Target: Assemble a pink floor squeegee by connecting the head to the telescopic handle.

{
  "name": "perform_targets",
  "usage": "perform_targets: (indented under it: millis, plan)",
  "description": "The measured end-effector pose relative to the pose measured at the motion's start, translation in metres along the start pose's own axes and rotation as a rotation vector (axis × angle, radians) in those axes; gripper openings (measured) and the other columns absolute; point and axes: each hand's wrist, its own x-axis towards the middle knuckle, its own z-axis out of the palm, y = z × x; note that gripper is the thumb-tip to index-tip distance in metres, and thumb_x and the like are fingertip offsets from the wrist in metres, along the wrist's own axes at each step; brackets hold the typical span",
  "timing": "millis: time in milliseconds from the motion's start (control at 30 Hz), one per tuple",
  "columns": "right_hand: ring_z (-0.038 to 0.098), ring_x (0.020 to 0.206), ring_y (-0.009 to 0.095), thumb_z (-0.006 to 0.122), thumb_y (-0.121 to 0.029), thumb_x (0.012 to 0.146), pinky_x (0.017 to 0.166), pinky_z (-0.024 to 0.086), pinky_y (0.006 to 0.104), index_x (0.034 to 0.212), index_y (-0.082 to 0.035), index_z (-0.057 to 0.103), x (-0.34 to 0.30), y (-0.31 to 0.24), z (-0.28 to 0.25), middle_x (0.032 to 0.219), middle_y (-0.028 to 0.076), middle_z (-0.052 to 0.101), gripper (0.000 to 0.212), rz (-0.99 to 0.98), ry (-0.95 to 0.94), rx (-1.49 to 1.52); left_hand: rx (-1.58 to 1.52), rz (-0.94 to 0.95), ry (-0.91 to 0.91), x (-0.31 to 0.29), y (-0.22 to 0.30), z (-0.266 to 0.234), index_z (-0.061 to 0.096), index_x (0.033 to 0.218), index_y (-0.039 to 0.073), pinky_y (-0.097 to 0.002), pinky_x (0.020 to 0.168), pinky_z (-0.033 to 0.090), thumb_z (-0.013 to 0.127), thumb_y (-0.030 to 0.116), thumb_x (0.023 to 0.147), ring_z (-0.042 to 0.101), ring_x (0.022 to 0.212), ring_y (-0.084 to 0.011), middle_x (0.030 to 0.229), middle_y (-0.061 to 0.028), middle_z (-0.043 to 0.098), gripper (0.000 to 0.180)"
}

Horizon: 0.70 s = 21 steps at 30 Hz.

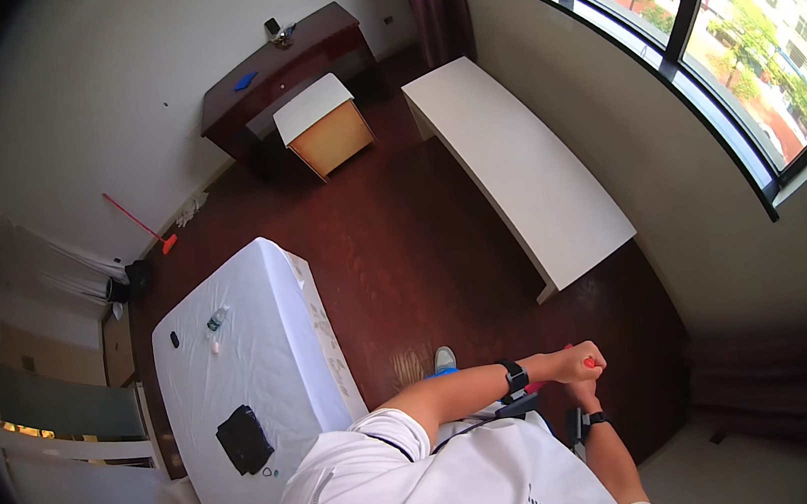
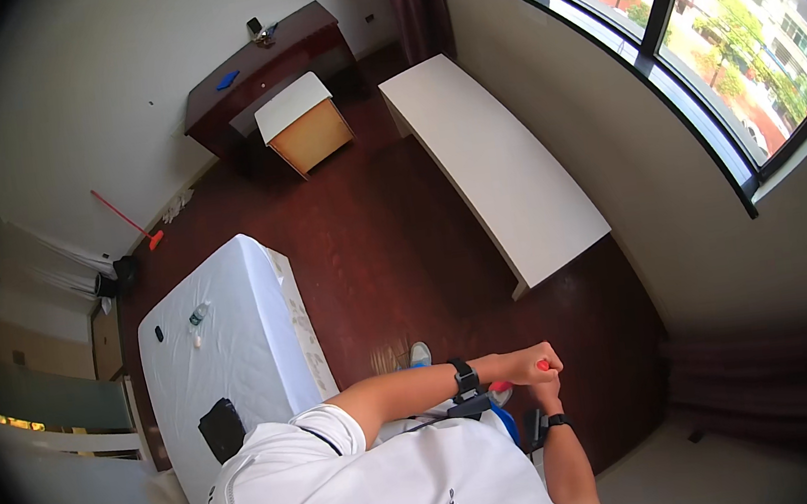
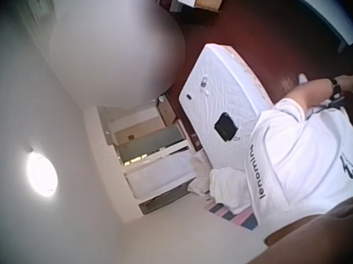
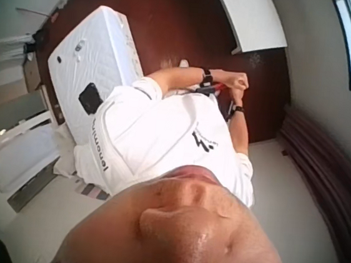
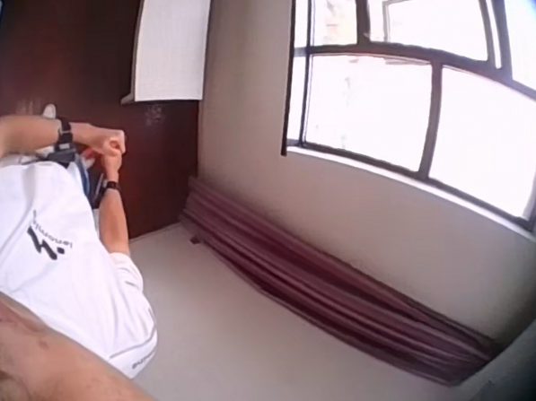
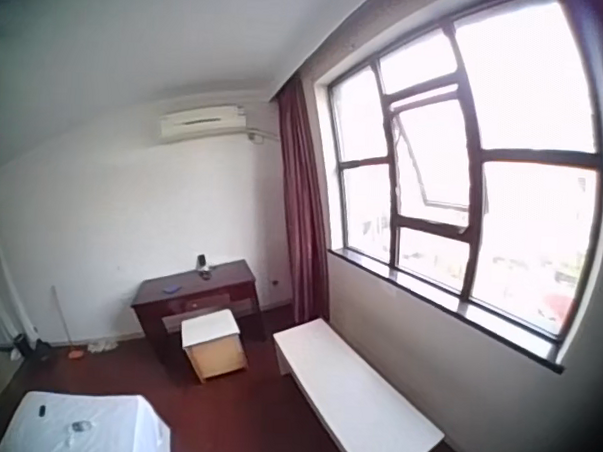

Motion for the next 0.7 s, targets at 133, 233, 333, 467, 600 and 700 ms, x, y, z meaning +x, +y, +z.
perform_targets:
  millis: [133,233,333,467,600,700]
  plan:
    - [0.063,0.094,0.024,0.060,-0.028,0.081,0.075,0.049,0.0358,0.104,-0.009,0.061,-0.004,-0.029,0.021,0.099,0.011,0.065,0.030,-0.053,-0.070,-0.065,0.045,0.028,0.015,-0.035,0.004,-0.021,0.034,0.055,-0.004,-0.0333,0.045,0.027,0.050,0.011,0.068,0.028,0.046,-0.0159,0.049,-0.0122,0.027,0.026]
    - [0.063,0.093,0.024,0.059,-0.026,0.081,0.075,0.048,0.0353,0.104,-0.009,0.061,0.000,-0.060,0.047,0.099,0.011,0.065,0.029,-0.117,-0.129,-0.105,0.093,0.004,0.014,-0.069,0.001,-0.041,0.035,0.056,-0.005,-0.0334,0.045,0.028,0.049,0.009,0.069,0.030,0.045,-0.0166,0.050,-0.0138,0.028,0.024]
    - [0.063,0.093,0.023,0.059,-0.025,0.082,0.074,0.048,0.0348,0.104,-0.009,0.060,0.009,-0.100,0.080,0.099,0.011,0.065,0.027,-0.223,-0.219,-0.132,0.069,-0.023,0.182,-0.114,0.008,-0.067,0.038,0.058,-0.005,-0.0338,0.047,0.031,0.049,0.007,0.068,0.033,0.047,-0.0164,0.051,-0.0152,0.031,0.019]
    - [0.063,0.092,0.022,0.058,-0.023,0.082,0.074,0.048,0.0342,0.103,-0.009,0.060,0.023,-0.165,0.143,0.099,0.011,0.064,0.025,-0.416,-0.407,-0.066,0.134,-0.062,0.358,-0.173,0.035,-0.117,0.040,0.059,-0.005,-0.0333,0.046,0.032,0.048,0.007,0.068,0.035,0.048,-0.0125,0.051,-0.0140,0.034,0.017]
    - [0.062,0.092,0.021,0.057,-0.021,0.082,0.073,0.048,0.0336,0.103,-0.009,0.060,0.036,-0.226,0.205,0.098,0.010,0.064,0.024,-0.593,-0.776,0.390,0.319,-0.152,0.418,-0.232,0.051,-0.169,0.058,0.072,-0.005,-0.0342,0.056,0.045,0.049,0.006,0.068,0.055,0.056,-0.0251,0.063,-0.0186,0.056,0.015]
    - [0.062,0.091,0.021,0.057,-0.019,0.083,0.073,0.048,0.0332,0.102,-0.009,0.060,0.037,-0.271,0.250,0.098,0.010,0.064,0.022,-0.569,-0.991,0.629,0.386,-0.267,0.513,-0.274,0.065,-0.185,0.053,0.063,-0.002,-0.0392,0.056,0.041,0.051,0.006,0.065,0.054,0.061,-0.0312,0.064,-0.0208,0.055,0.009]
